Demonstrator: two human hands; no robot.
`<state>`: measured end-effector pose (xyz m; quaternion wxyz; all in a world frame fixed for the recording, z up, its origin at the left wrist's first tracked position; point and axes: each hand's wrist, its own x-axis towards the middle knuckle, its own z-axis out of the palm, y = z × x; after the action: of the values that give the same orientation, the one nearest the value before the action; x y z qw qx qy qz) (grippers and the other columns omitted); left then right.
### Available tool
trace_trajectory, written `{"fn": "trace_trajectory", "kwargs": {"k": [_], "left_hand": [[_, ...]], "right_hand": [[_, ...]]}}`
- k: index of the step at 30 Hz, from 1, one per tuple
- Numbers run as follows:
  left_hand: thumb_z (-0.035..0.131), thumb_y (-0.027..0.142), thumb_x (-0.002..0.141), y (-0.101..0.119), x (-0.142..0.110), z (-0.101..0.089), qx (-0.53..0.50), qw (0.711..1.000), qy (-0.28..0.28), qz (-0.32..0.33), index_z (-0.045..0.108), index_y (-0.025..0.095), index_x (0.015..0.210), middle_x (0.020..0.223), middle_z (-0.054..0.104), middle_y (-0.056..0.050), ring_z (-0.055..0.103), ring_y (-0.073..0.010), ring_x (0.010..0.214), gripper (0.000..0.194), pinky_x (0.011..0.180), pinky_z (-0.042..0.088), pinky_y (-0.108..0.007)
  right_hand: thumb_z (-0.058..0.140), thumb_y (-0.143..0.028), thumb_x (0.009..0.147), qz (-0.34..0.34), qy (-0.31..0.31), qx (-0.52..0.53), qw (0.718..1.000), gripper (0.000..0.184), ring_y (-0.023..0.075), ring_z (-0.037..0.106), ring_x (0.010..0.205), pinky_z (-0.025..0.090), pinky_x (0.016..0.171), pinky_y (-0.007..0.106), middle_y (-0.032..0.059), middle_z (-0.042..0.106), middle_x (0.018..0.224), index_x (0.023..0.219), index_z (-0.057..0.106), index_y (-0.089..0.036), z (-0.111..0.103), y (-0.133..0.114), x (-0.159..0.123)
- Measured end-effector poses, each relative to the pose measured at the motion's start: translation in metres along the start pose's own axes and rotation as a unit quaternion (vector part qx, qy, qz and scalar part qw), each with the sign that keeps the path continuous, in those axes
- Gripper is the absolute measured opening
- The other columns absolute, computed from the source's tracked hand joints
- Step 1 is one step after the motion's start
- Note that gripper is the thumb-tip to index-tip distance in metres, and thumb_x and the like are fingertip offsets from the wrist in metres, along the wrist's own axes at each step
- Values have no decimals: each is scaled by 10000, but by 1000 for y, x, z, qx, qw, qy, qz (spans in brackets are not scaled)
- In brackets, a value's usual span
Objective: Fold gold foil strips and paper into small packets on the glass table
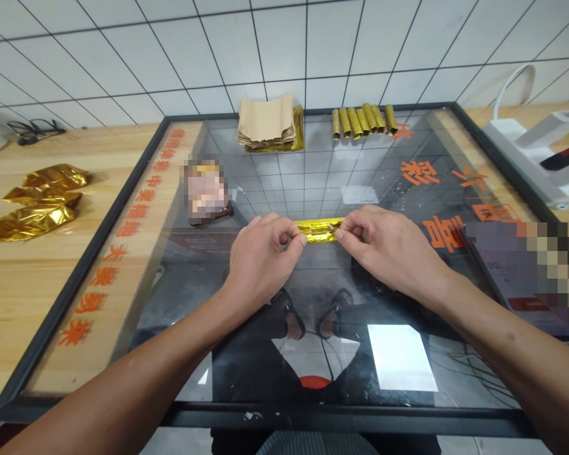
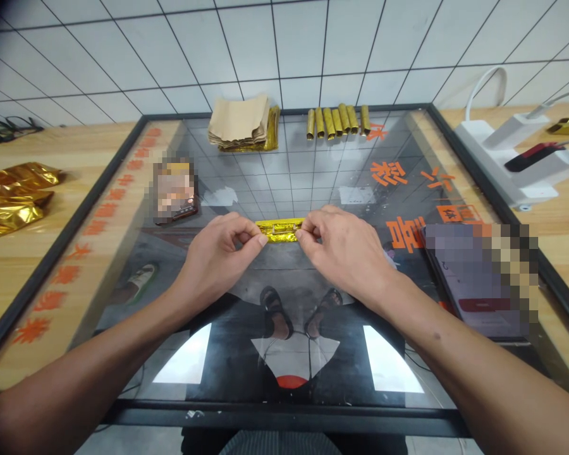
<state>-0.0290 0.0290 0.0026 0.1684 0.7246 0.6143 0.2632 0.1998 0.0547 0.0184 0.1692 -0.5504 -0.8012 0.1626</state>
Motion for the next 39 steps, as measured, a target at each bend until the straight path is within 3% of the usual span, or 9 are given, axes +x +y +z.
{"fn": "trace_trajectory", "kwargs": {"k": [14, 30, 34, 39], "left_hand": [[665, 233, 947, 6, 1, 2, 8, 1000, -14, -14, 624, 227, 677, 789, 666, 0, 571, -221, 850, 273, 823, 426, -384], [699, 216, 897, 10, 2, 1, 18, 999, -13, -27, 606, 227, 659, 789, 675, -2, 579, -226, 842, 256, 796, 423, -384], [720, 210, 905, 7, -1, -1, -3, 1000, -17, -18, 685, 243, 728, 825, 695, 7, 596, -221, 864, 183, 836, 441, -386], [763, 210, 909, 1, -7, 0, 4, 999, 5, 50, 736, 270, 901, 898, 701, 20, 603, -205, 875, 66, 853, 433, -379]], "right_hand": [[627, -310, 995, 1, 3, 5, 1000, 187, 200, 625, 761, 404, 700, 353, 26, 702, 870, 839, 696, -236, 1, 0, -2], [678, -311, 951, 27, 1, 23, 999, 167, 180, 601, 724, 371, 663, 343, 12, 698, 862, 803, 684, -234, 1, -2, 1], [682, -308, 959, 12, -6, 49, 999, 154, 174, 594, 720, 376, 656, 332, 10, 693, 864, 823, 702, -238, -2, 3, 0], [697, -293, 955, 6, -28, 78, 997, 145, 165, 585, 722, 379, 644, 313, 10, 675, 846, 825, 715, -232, -8, 5, 2]]}}
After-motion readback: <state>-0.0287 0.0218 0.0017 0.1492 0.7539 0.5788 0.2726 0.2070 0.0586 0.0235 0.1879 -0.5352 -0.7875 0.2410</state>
